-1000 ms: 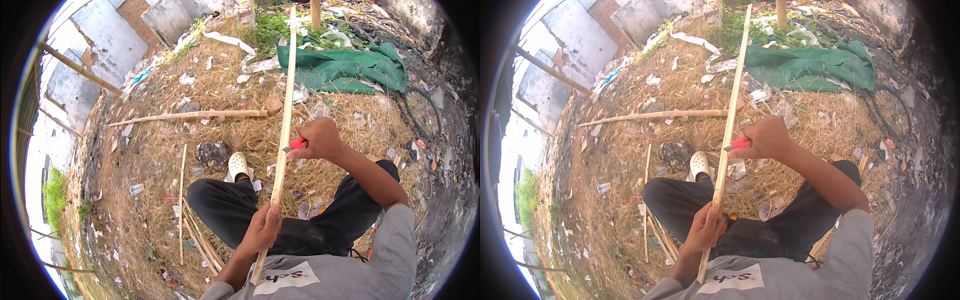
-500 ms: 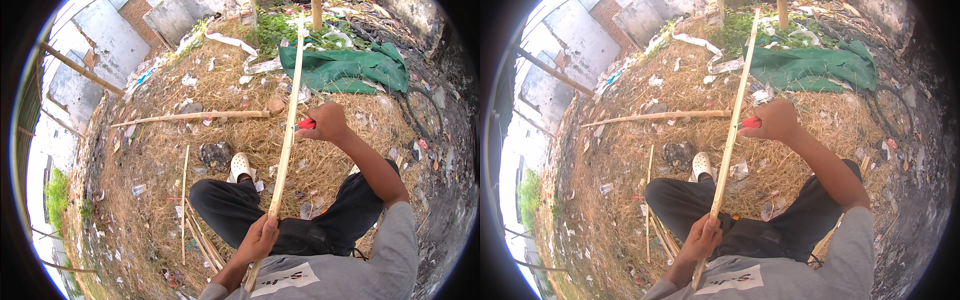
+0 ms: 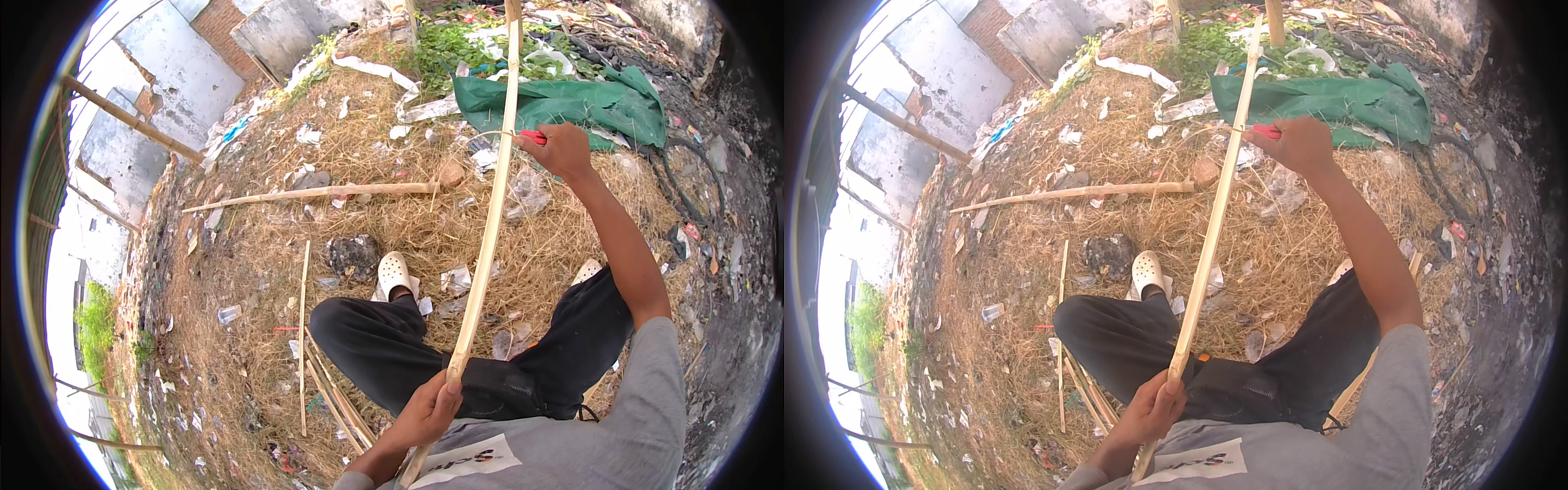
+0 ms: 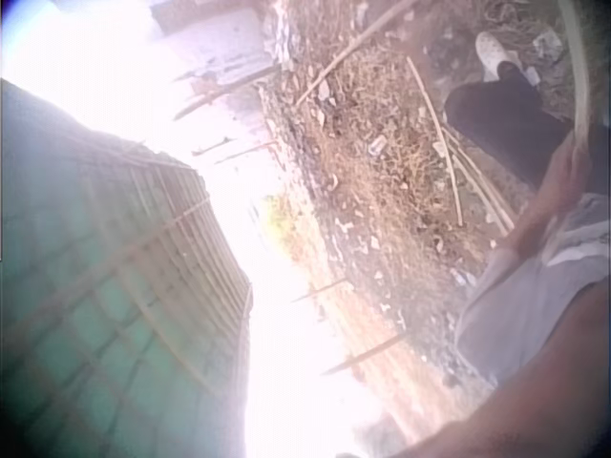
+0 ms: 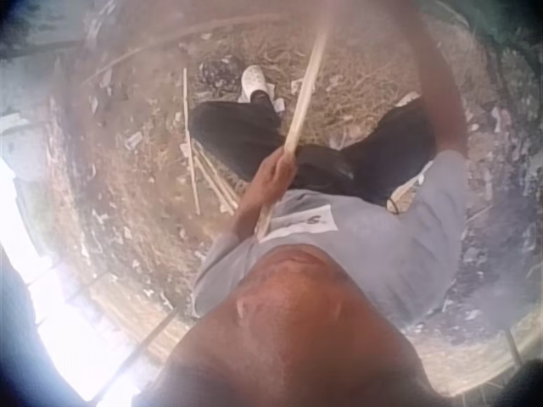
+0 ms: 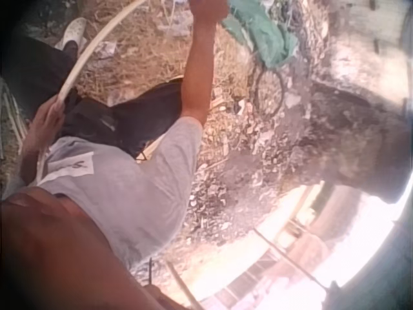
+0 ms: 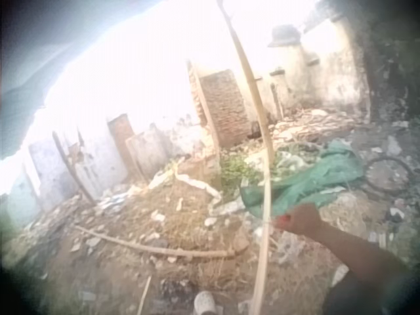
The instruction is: The person sits on the ground and uses a red utility knife to shave a long bamboo pole. They hold the pole with their left hand and scrape the surface with the knife in their right hand, creating thin strips of bamboo.
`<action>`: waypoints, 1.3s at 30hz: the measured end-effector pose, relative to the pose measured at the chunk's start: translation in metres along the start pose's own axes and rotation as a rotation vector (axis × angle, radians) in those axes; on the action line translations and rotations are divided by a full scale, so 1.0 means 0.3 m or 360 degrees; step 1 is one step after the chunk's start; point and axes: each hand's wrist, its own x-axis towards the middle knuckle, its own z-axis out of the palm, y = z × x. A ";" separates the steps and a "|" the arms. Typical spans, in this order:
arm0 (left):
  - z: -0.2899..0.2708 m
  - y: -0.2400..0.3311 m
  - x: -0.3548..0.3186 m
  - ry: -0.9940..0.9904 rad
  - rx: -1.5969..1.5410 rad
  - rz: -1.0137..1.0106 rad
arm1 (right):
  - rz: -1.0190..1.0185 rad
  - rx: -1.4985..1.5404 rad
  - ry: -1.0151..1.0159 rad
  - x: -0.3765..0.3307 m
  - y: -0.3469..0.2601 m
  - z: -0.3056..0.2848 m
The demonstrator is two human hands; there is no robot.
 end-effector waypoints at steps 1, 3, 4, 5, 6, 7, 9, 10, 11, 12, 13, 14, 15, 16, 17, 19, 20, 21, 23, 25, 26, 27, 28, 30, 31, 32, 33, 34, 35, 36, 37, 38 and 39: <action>-0.002 0.000 -0.008 0.0000 0.0062 -0.0008 | 0.0030 0.0017 0.0019 0.008 0.018 0.004; -0.002 -0.002 -0.029 -0.0042 0.0013 -0.0080 | 0.0075 -0.0039 0.0072 0.031 0.079 0.018; -0.002 -0.003 -0.040 -0.0067 -0.0011 -0.0114 | 0.0099 -0.0070 0.0101 0.044 0.112 0.019; -0.006 -0.005 -0.053 -0.0091 0.0033 -0.0115 | 0.0205 -0.0086 0.0067 0.053 0.141 0.022; -0.010 -0.011 -0.064 -0.0118 0.0072 -0.0114 | 0.0309 -0.0107 0.0031 0.061 0.171 0.022; -0.012 -0.018 -0.080 -0.0142 0.0112 -0.0116 | 0.0414 -0.0124 -0.0007 0.067 0.199 0.020; -0.009 -0.053 -0.125 -0.0156 0.0093 -0.0133 | 0.0455 -0.0089 0.0048 0.071 0.256 0.009; -0.010 -0.060 -0.135 -0.0167 0.0083 -0.0139 | 0.0463 -0.0093 0.0028 0.067 0.283 -0.004; -0.014 -0.059 -0.140 -0.0169 0.0066 -0.0150 | 0.0471 -0.0097 0.0008 0.065 0.304 -0.010; -0.017 -0.055 -0.146 -0.0172 0.0046 -0.0163 | 0.0479 -0.0199 -0.0141 0.066 0.305 -0.024; -0.021 -0.053 -0.152 -0.0175 0.0026 -0.0175 | 0.0467 -0.0243 -0.0183 0.061 0.311 -0.020; -0.026 -0.055 -0.160 -0.0180 0.0047 -0.0213 | 0.0454 -0.0287 -0.0225 0.057 0.324 -0.014; -0.037 -0.056 -0.175 -0.0190 0.0073 -0.0253 | 0.0448 -0.0331 -0.0266 0.050 0.342 -0.012; -0.046 -0.058 -0.187 -0.0207 0.0098 -0.0279 | 0.0839 -0.0200 -0.0178 0.050 0.431 0.003; -0.047 -0.053 -0.218 -0.0266 0.0129 -0.0370 | 0.1218 -0.0056 -0.0084 0.043 0.551 0.017; -0.051 0.031 -0.317 -0.0348 0.0244 -0.0573 | 0.1429 -0.0194 -0.0223 -0.043 0.686 -0.038; -0.005 0.088 -0.319 -0.0021 0.0186 -0.0933 | 0.1424 -0.0197 -0.0166 -0.042 0.705 -0.025; -0.015 0.039 -0.303 0.0002 0.0137 -0.0796 | 0.1408 -0.0253 -0.0162 -0.088 0.731 -0.009; -0.089 -0.127 -0.241 0.0055 0.0061 -0.0539 | 0.1328 -0.0198 -0.0243 -0.118 0.761 -0.025; -0.107 -0.145 -0.152 0.0171 0.0279 -0.0251 | 0.1189 0.0112 -0.0374 -0.034 0.610 -0.005; -0.108 -0.116 -0.111 0.0174 0.0281 -0.0210 | 0.1120 0.0124 -0.0482 -0.036 0.541 -0.014; -0.109 -0.078 -0.065 0.0178 0.0280 -0.0160 | 0.1045 0.0134 -0.0583 -0.036 0.470 -0.029; -0.106 -0.054 -0.031 0.0181 0.0285 -0.0096 | 0.0982 0.0211 -0.0602 -0.034 0.415 -0.046; -0.100 -0.041 -0.009 0.0195 0.0324 -0.0014 | 0.0824 0.0391 -0.0515 -0.023 0.334 -0.049; -0.101 -0.036 0.001 0.0198 0.0347 0.0024 | 0.0736 0.0485 -0.0407 -0.020 0.306 -0.044; -0.096 -0.026 0.004 0.0168 0.0321 0.0004 | 0.0645 0.0577 -0.0300 -0.015 0.281 -0.044; -0.088 -0.013 -0.005 0.0147 0.0301 -0.0025 | 0.0613 0.0572 -0.0228 -0.011 0.234 -0.054; -0.080 -0.012 -0.017 0.0136 0.0275 -0.0066 | 0.0579 0.0572 -0.0172 -0.011 0.176 -0.065; -0.078 -0.017 -0.025 0.0110 0.0259 -0.0070 | 0.0544 0.0574 -0.0117 -0.011 0.128 -0.073; -0.073 -0.021 -0.032 0.0071 0.0239 -0.0068 | 0.0553 0.0546 -0.0135 -0.012 0.105 -0.091; -0.069 -0.029 -0.042 0.0034 0.0219 -0.0067 | 0.0552 0.0563 -0.0138 -0.012 0.109 -0.089; -0.069 -0.053 -0.052 0.0000 0.0231 -0.0032 | 0.0550 0.0581 -0.0141 -0.006 0.113 -0.082; -0.065 -0.064 -0.064 -0.0013 0.0207 -0.0049 | 0.0546 0.0599 -0.0143 0.002 0.120 -0.076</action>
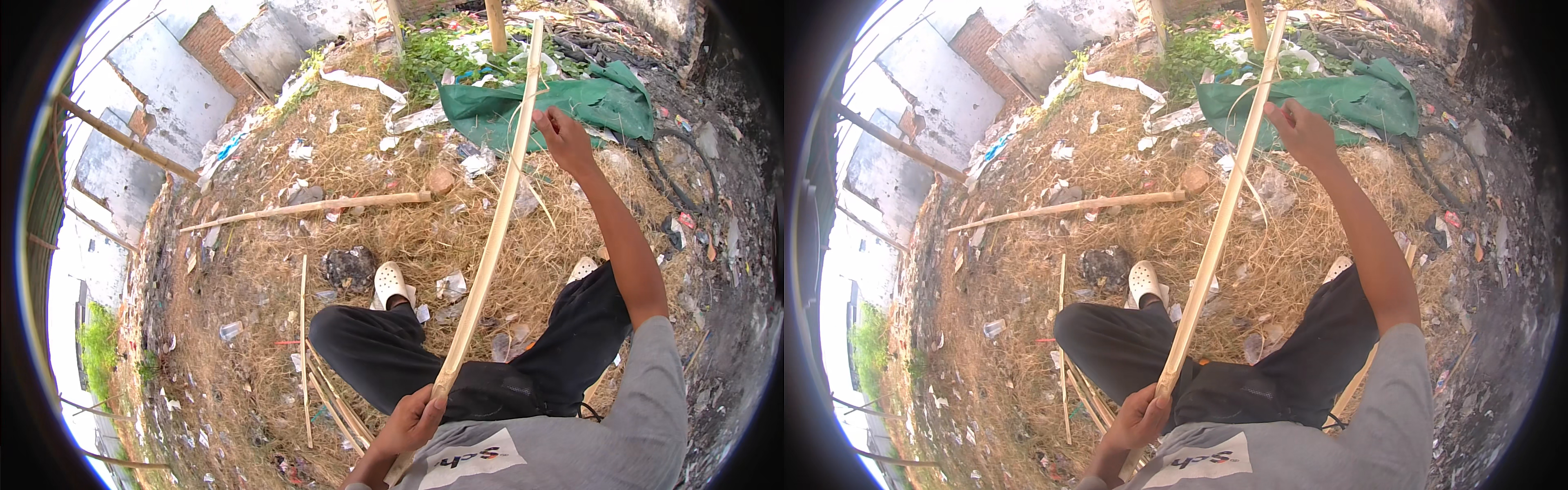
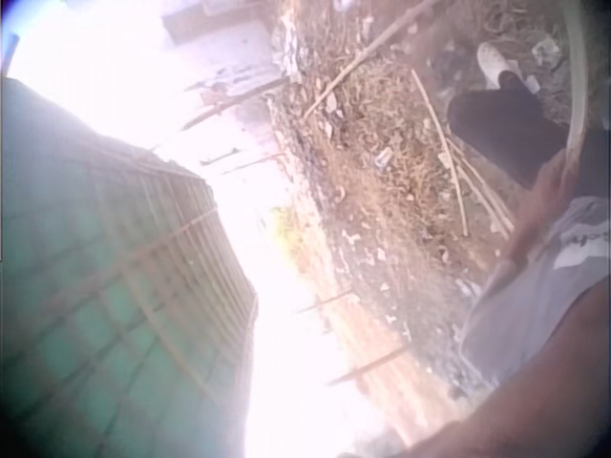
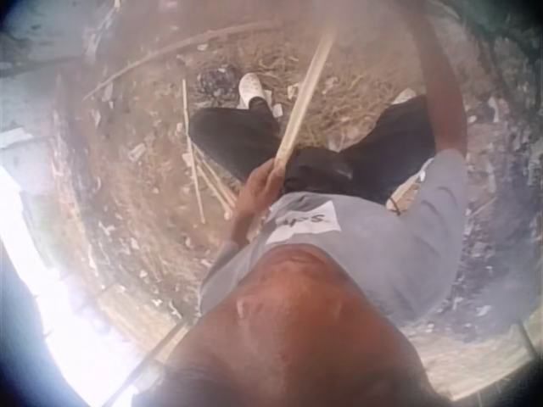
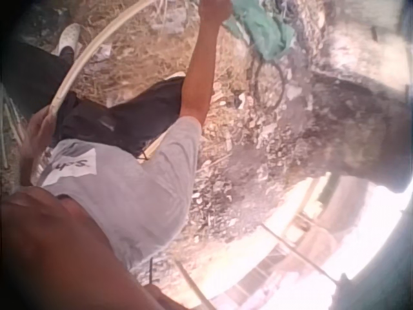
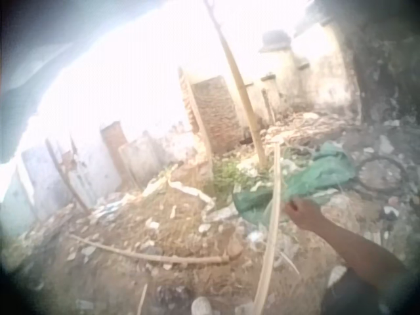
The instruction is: The person sits on the ground and uses a red utility knife to shave a long bamboo pole. They hold the pole with their left hand and scrape the surface with the knife in their right hand, creating thin strips of bamboo.
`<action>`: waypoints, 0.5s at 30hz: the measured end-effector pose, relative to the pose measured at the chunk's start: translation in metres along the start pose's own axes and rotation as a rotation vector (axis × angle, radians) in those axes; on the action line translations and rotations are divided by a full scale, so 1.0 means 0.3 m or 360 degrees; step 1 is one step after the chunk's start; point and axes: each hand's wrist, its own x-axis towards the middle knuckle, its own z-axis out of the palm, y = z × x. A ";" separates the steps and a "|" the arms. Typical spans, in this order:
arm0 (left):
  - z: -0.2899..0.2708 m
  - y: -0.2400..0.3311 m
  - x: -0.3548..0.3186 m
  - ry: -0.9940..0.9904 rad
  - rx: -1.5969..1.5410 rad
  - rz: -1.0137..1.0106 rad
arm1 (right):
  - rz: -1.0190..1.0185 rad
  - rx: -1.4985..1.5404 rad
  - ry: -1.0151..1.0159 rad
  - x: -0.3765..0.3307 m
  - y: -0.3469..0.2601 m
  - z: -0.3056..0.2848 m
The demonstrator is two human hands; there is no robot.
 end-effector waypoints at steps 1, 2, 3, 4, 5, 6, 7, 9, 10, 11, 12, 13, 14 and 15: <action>0.004 -0.008 -0.011 -0.0013 -0.0025 -0.0017 | 0.0006 -0.0013 -0.0005 0.011 0.009 0.002; 0.004 -0.009 -0.016 -0.0025 -0.0049 -0.0033 | 0.0012 -0.0026 -0.0011 0.022 0.022 0.001; 0.004 -0.002 -0.024 -0.0024 -0.0071 -0.0047 | 0.0016 -0.0038 -0.0021 0.030 0.031 0.002; 0.003 -0.007 -0.027 -0.0030 -0.0101 -0.0013 | 0.0030 -0.0046 0.0046 0.038 0.041 0.001; 0.003 -0.014 -0.032 -0.0036 -0.0131 0.0022 | 0.0044 -0.0054 0.0114 0.045 0.051 -0.002; 0.003 -0.020 -0.034 -0.0045 -0.0165 0.0057 | 0.0057 -0.0068 0.0181 0.047 0.061 -0.008; 0.001 -0.021 -0.035 -0.0051 -0.0181 0.0064 | 0.0024 -0.0089 0.0196 0.046 0.073 -0.012; -0.004 -0.023 -0.033 -0.0064 -0.0211 0.0085 | -0.0045 -0.0132 0.0231 0.046 0.092 -0.022; -0.008 -0.024 -0.032 -0.0072 -0.0192 0.0070 | -0.0079 -0.0112 0.0220 0.049 0.097 -0.024; -0.012 -0.028 -0.033 -0.0080 -0.0172 0.0055 | -0.0112 -0.0092 0.0208 0.052 0.101 -0.024; -0.012 -0.035 -0.037 -0.0091 -0.0155 0.0033 | -0.0140 -0.0075 0.0192 0.049 0.109 -0.022; -0.012 -0.041 -0.040 -0.0125 -0.0193 -0.0008 | -0.0115 -0.0064 0.0172 0.052 0.120 -0.015; -0.011 -0.049 -0.043 -0.0160 -0.0231 -0.0049 | -0.0090 -0.0052 0.0153 0.061 0.130 -0.007; -0.011 -0.056 -0.050 -0.0186 -0.0263 -0.0092 | -0.0065 -0.0031 0.0133 0.065 0.128 0.001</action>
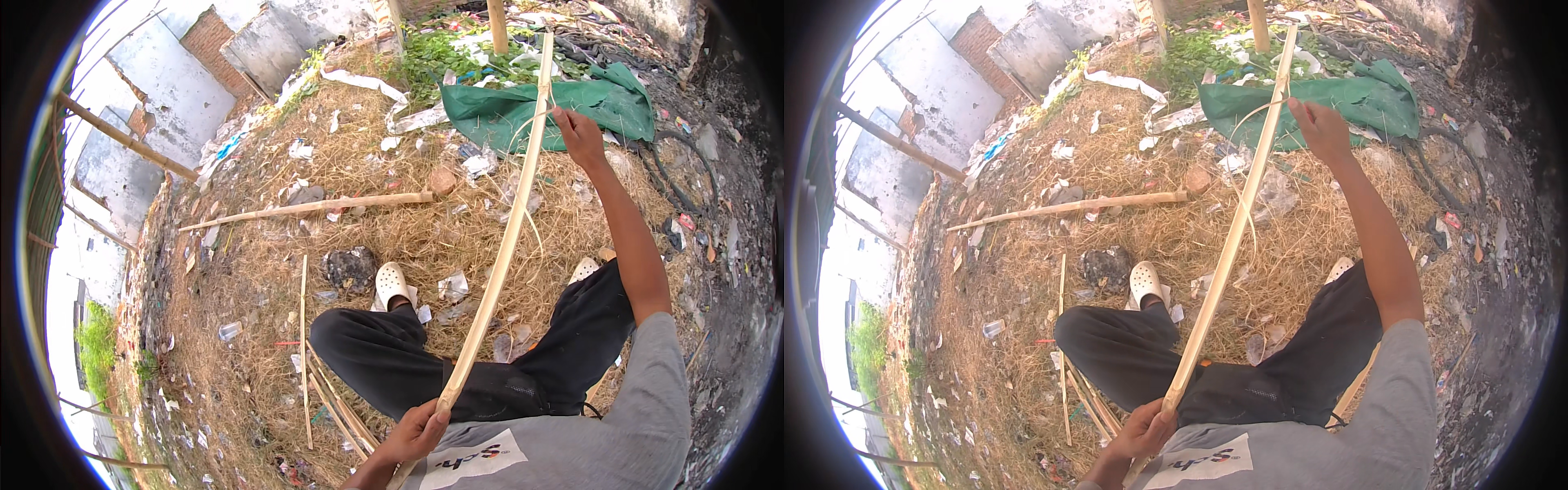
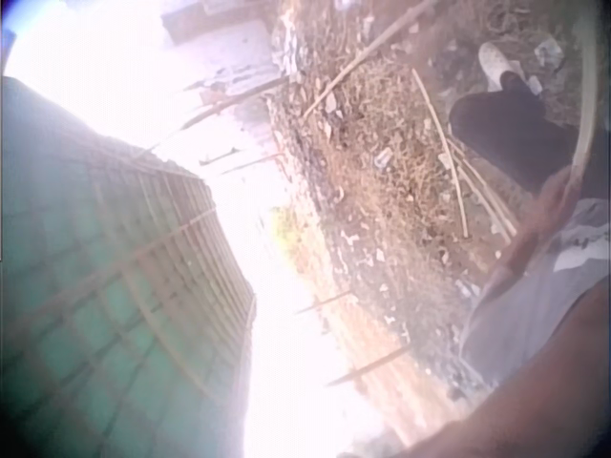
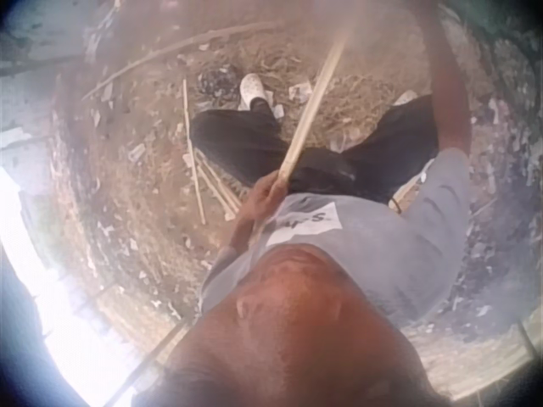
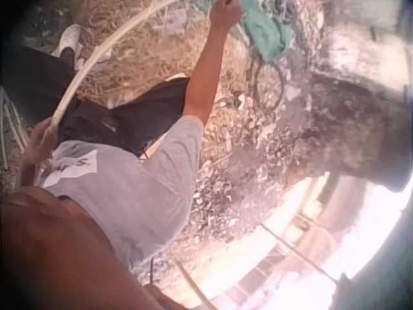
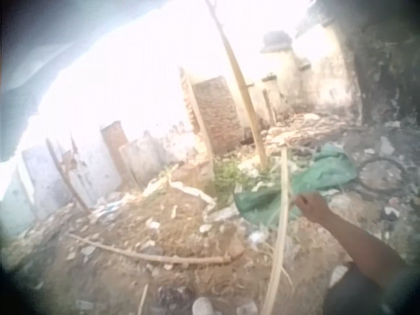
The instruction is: The person sits on the ground and uses a red utility knife to shave a long bamboo pole. They hold the pole with their left hand and scrape the surface with the knife in their right hand, creating thin strips of bamboo.
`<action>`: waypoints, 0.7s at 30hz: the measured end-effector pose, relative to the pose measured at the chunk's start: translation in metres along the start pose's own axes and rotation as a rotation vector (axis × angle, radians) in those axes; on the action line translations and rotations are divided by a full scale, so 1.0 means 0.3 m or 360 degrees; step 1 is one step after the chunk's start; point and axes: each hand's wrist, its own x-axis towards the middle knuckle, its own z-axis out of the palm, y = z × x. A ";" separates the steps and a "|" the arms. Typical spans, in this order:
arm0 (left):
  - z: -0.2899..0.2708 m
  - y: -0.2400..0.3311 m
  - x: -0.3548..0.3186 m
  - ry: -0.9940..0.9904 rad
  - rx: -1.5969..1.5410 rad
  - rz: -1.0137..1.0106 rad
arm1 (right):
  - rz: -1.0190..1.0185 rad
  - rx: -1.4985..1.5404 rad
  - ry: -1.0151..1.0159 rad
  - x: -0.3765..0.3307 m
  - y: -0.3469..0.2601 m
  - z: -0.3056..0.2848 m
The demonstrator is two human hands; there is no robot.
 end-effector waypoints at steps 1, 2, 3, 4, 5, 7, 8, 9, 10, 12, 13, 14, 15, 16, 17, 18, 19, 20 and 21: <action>-0.001 -0.015 -0.005 -0.0019 0.0005 0.0006 | -0.0002 -0.0001 -0.0001 -0.001 0.002 0.001; -0.002 -0.036 -0.011 -0.0039 0.0010 0.0012 | -0.0004 -0.0002 -0.0002 -0.001 0.004 0.000; -0.003 -0.054 -0.016 -0.0062 0.0016 0.0018 | -0.0004 -0.0005 -0.0001 -0.003 0.008 -0.003; -0.004 -0.068 -0.024 -0.0066 -0.0011 0.0038 | -0.0062 -0.0075 -0.0010 -0.002 0.020 -0.002; -0.005 -0.079 -0.032 -0.0069 -0.0038 0.0057 | -0.0121 -0.0144 -0.0019 0.001 0.037 0.000; -0.013 -0.097 -0.045 -0.0107 -0.0118 0.0041 | -0.0196 -0.0224 0.0012 0.001 0.055 0.001; -0.025 -0.101 -0.054 -0.0139 -0.0170 0.0008 | -0.0213 -0.0233 0.0055 0.002 0.063 0.002; -0.034 -0.106 -0.065 -0.0169 -0.0223 -0.0026 | -0.0231 -0.0241 0.0097 0.002 0.069 0.002; -0.040 -0.117 -0.077 -0.0170 -0.0218 -0.0049 | -0.0292 -0.0316 0.0066 0.005 0.079 -0.006; -0.048 -0.133 -0.096 -0.0173 -0.0209 -0.0091 | -0.0419 -0.0466 0.0004 0.012 0.094 -0.028; -0.047 -0.134 -0.101 -0.0168 -0.0179 -0.0075 | -0.0456 -0.0487 0.0000 0.011 0.097 -0.029; -0.044 -0.130 -0.108 -0.0163 -0.0148 -0.0059 | -0.0493 -0.0508 -0.0003 0.007 0.100 -0.029; -0.045 -0.127 -0.114 -0.0161 -0.0113 -0.0046 | -0.0526 -0.0528 -0.0004 0.003 0.104 -0.031; -0.052 -0.138 -0.122 -0.0194 -0.0115 -0.0090 | -0.0279 -0.0547 0.0046 0.012 0.114 -0.035; -0.059 -0.159 -0.138 -0.0226 -0.0117 -0.0135 | -0.0033 -0.0565 0.0095 0.036 0.132 -0.042; -0.059 -0.181 -0.160 -0.0251 -0.0120 -0.0176 | 0.0208 -0.0575 0.0143 0.064 0.153 -0.052; -0.036 -0.174 -0.208 -0.0060 0.0059 -0.0367 | 0.0395 -0.0543 0.0134 0.088 0.228 -0.095; -0.019 -0.140 -0.268 0.0108 0.0264 -0.0556 | 0.0608 -0.0518 0.0148 0.086 0.332 -0.162; -0.007 -0.136 -0.320 0.0305 0.0460 -0.0736 | 0.0676 -0.0590 0.0075 0.055 0.379 -0.158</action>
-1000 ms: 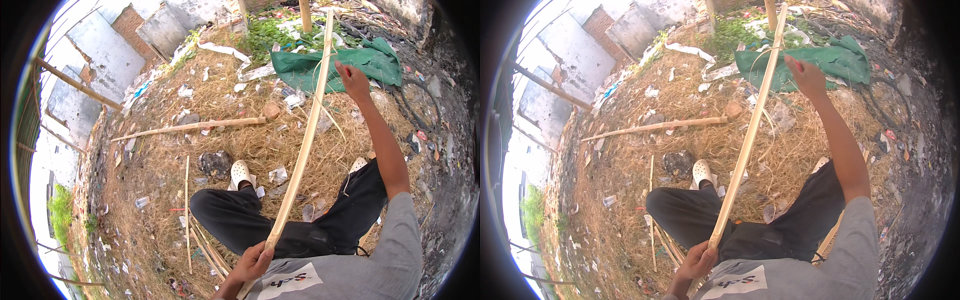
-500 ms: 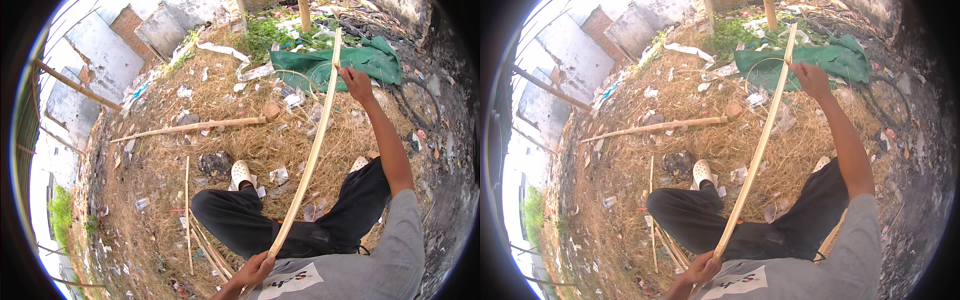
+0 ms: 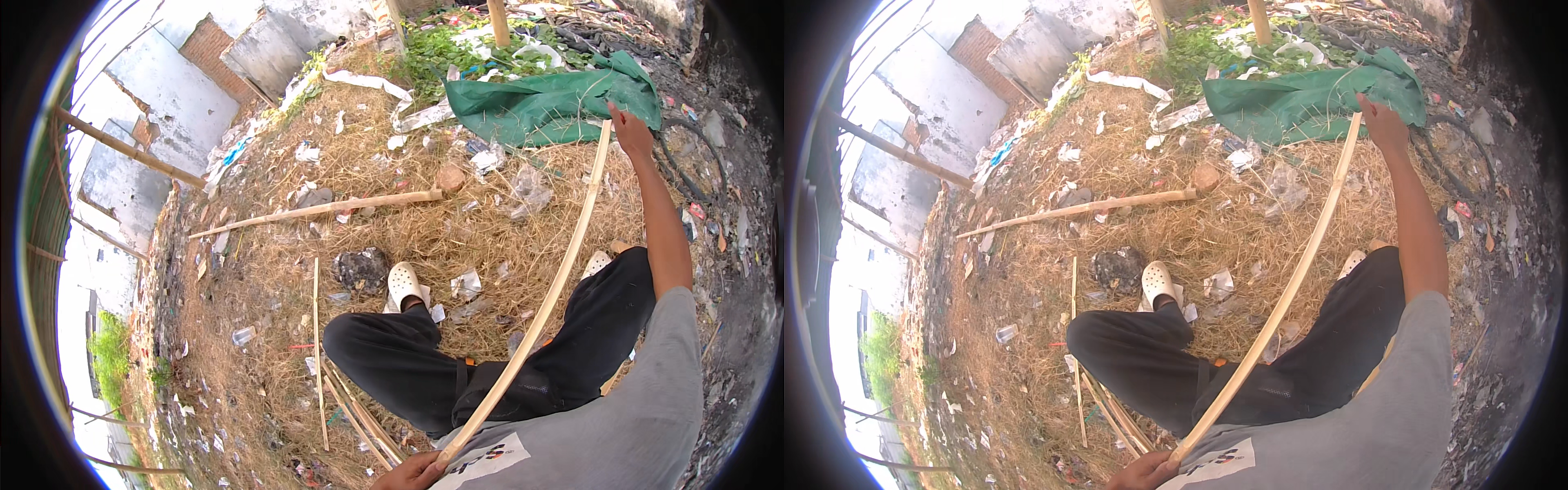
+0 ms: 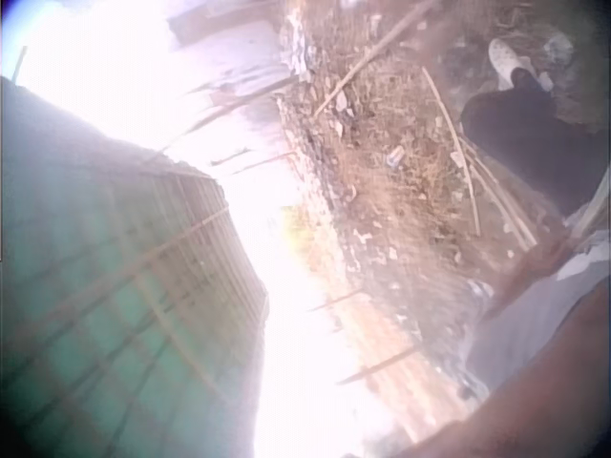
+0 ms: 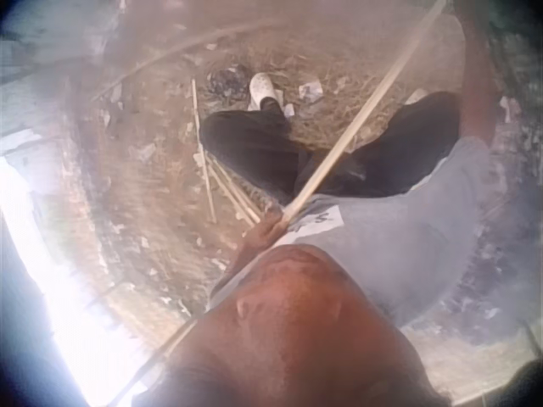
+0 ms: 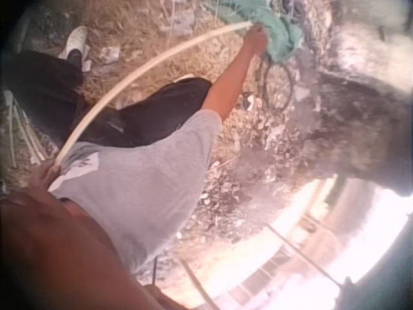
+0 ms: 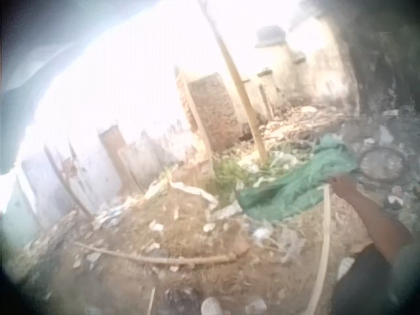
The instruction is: The person sits on the ground and uses a red utility knife to shave a long bamboo pole. They hold the pole with their left hand and scrape the surface with the knife in their right hand, creating thin strips of bamboo.
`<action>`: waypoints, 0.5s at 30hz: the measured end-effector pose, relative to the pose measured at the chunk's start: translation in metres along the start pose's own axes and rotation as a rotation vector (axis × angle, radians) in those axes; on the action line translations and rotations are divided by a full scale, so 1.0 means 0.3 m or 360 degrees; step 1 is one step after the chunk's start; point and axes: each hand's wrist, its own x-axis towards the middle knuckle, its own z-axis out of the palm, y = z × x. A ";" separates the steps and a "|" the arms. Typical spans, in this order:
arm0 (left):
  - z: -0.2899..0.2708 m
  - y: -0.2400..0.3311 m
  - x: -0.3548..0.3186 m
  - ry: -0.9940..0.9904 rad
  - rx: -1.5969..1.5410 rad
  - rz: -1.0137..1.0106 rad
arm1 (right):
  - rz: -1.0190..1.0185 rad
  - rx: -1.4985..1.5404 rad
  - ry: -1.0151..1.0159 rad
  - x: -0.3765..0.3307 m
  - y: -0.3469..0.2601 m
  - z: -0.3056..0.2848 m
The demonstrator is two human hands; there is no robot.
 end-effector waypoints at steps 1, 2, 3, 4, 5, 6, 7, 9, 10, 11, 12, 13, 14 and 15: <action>-0.010 -0.106 0.028 -0.0131 0.0228 0.0032 | 0.0020 -0.0103 -0.0069 -0.018 0.037 0.029; 0.007 -0.049 0.045 -0.0154 -0.0007 0.0080 | 0.0040 -0.0255 -0.0124 -0.012 0.097 0.029; -0.005 0.057 0.041 -0.0184 -0.0220 0.0103 | 0.0170 -0.0260 -0.0153 0.010 0.176 0.035; -0.010 0.109 0.039 -0.0214 -0.0434 0.0122 | 0.0301 -0.0265 -0.0177 0.043 0.249 0.034; -0.027 0.041 0.091 -0.0121 -0.0268 0.0357 | 0.0416 -0.0214 -0.0228 0.048 0.235 0.065; -0.027 -0.020 0.144 0.0076 -0.0162 0.0489 | 0.0310 -0.0334 -0.0496 0.048 0.231 0.083; -0.027 0.008 0.186 0.0207 -0.0082 0.0542 | 0.0195 -0.0471 -0.0771 0.017 0.205 0.082; -0.017 0.127 0.252 0.0314 -0.0195 0.0532 | -0.0099 -0.0594 -0.1097 -0.059 0.140 0.058; -0.018 0.187 0.282 0.0286 -0.0267 0.0559 | -0.0244 -0.0558 -0.1045 -0.090 0.091 0.044; -0.017 0.243 0.308 0.0255 -0.0337 0.0587 | -0.0385 -0.0521 -0.0990 -0.124 0.030 0.027; -0.003 0.287 0.337 0.0261 -0.0436 0.0674 | -0.0493 -0.0510 -0.0985 -0.158 -0.053 0.001; 0.015 0.329 0.367 0.0270 -0.0534 0.0760 | -0.0602 -0.0496 -0.0979 -0.196 -0.150 -0.030; 0.028 0.366 0.392 0.0281 -0.0631 0.0848 | -0.0703 -0.0389 -0.0870 -0.261 -0.240 -0.061; 0.034 0.402 0.411 0.0280 -0.0641 0.0909 | -0.0802 -0.0280 -0.0761 -0.347 -0.320 -0.094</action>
